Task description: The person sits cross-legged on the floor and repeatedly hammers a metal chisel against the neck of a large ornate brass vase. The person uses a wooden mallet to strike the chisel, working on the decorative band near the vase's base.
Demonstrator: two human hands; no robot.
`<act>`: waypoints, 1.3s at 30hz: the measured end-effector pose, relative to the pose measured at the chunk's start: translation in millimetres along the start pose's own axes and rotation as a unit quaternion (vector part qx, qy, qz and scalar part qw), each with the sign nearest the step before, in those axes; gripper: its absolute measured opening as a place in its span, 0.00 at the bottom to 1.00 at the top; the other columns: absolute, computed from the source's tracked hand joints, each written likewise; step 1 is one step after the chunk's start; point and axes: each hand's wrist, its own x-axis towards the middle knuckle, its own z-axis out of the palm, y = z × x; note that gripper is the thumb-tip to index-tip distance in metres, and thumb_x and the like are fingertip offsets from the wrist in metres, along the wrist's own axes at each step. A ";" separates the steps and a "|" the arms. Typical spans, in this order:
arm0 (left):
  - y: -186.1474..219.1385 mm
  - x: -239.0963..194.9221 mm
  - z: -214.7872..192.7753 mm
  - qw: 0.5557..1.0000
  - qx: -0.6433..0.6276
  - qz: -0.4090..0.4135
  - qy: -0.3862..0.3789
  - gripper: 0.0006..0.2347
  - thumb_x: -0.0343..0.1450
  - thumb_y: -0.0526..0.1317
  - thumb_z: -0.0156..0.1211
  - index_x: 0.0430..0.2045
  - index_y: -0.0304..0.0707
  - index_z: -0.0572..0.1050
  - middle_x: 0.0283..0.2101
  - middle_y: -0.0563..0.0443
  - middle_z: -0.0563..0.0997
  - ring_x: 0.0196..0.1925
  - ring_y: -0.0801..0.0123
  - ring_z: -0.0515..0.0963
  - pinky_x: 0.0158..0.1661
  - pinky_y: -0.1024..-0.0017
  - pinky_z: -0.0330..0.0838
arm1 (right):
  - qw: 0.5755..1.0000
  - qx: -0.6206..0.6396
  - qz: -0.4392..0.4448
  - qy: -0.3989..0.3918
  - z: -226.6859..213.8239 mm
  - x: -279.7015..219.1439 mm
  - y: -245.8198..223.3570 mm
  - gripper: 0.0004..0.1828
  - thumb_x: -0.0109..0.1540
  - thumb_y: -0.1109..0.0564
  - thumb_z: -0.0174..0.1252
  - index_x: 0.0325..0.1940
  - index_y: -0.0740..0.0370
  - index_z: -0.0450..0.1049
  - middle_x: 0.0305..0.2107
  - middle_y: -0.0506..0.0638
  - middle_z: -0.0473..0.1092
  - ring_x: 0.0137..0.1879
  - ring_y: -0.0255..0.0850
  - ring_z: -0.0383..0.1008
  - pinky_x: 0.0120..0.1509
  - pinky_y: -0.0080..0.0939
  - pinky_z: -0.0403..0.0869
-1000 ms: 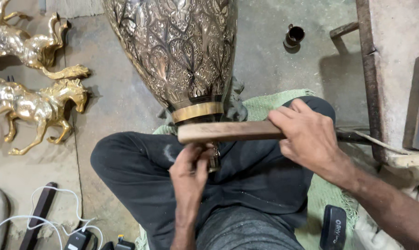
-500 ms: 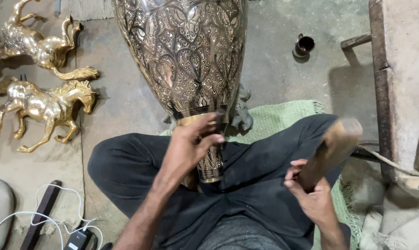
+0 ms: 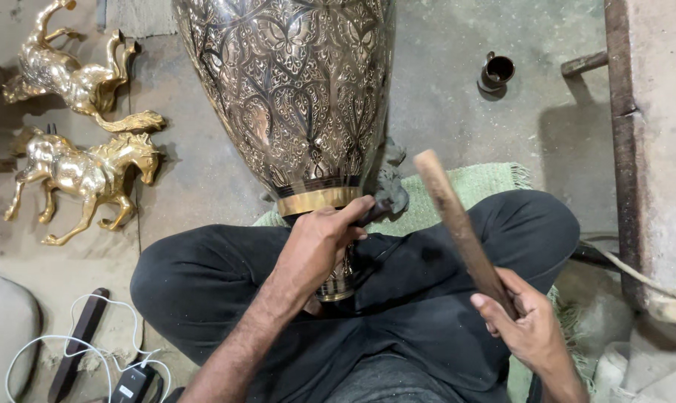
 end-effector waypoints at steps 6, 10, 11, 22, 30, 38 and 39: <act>4.8 -4.2 0.4 1.000 0.001 -0.018 0.016 0.22 0.67 0.29 0.65 0.55 0.46 0.73 0.35 0.42 0.83 0.36 0.52 0.83 0.35 0.60 0.78 | 0.981 -0.133 -0.143 -0.006 0.2 15.9 -23.1 0.30 0.52 0.58 0.72 0.57 0.65 0.74 0.31 0.48 0.78 0.35 0.29 0.75 0.39 0.30 0.74; 7.6 -8.8 1.2 0.998 -0.011 -0.041 0.052 0.20 0.68 0.30 0.65 0.56 0.46 0.73 0.35 0.42 0.82 0.36 0.56 0.84 0.36 0.63 0.79 | 0.960 -0.182 -0.213 0.009 0.8 25.3 -37.4 0.30 0.51 0.59 0.72 0.56 0.65 0.74 0.33 0.49 0.79 0.39 0.29 0.75 0.44 0.29 0.74; 8.5 -9.5 2.1 0.997 -0.016 -0.042 0.063 0.20 0.69 0.30 0.65 0.56 0.46 0.73 0.35 0.42 0.82 0.36 0.57 0.84 0.36 0.64 0.79 | 0.961 -0.182 -0.208 0.001 1.1 28.0 -40.5 0.29 0.51 0.60 0.72 0.56 0.65 0.74 0.32 0.49 0.79 0.37 0.29 0.75 0.43 0.30 0.74; 13.7 -13.7 4.4 0.997 0.018 -0.032 0.071 0.19 0.70 0.34 0.65 0.56 0.42 0.73 0.32 0.46 0.81 0.34 0.57 0.79 0.36 0.61 0.75 | 0.937 -0.247 -0.248 -0.002 13.6 39.8 -79.9 0.21 0.55 0.59 0.66 0.51 0.61 0.74 0.24 0.53 0.74 0.29 0.37 0.77 0.35 0.37 0.74; 15.1 -14.8 6.4 0.995 0.023 -0.072 0.060 0.19 0.69 0.34 0.66 0.56 0.43 0.75 0.26 0.44 0.76 0.30 0.57 0.78 0.33 0.61 0.74 | 0.933 -0.301 -0.192 -0.053 16.4 40.5 -96.8 0.19 0.54 0.59 0.66 0.49 0.59 0.75 0.20 0.54 0.72 0.25 0.39 0.76 0.33 0.41 0.72; 17.3 -12.5 4.9 0.997 0.044 -0.029 0.058 0.17 0.70 0.32 0.66 0.53 0.42 0.73 0.29 0.46 0.77 0.33 0.55 0.79 0.33 0.59 0.73 | 0.945 -0.250 -0.202 -0.068 14.0 41.0 -81.8 0.17 0.56 0.58 0.65 0.49 0.57 0.75 0.24 0.51 0.77 0.31 0.34 0.79 0.35 0.38 0.74; 17.3 -10.6 3.5 0.997 0.042 -0.048 0.046 0.18 0.69 0.32 0.65 0.54 0.43 0.74 0.28 0.45 0.77 0.32 0.55 0.79 0.32 0.59 0.73 | 0.955 -0.203 -0.206 -0.063 16.7 42.7 -79.3 0.15 0.57 0.58 0.65 0.48 0.58 0.74 0.25 0.51 0.77 0.32 0.35 0.79 0.36 0.38 0.75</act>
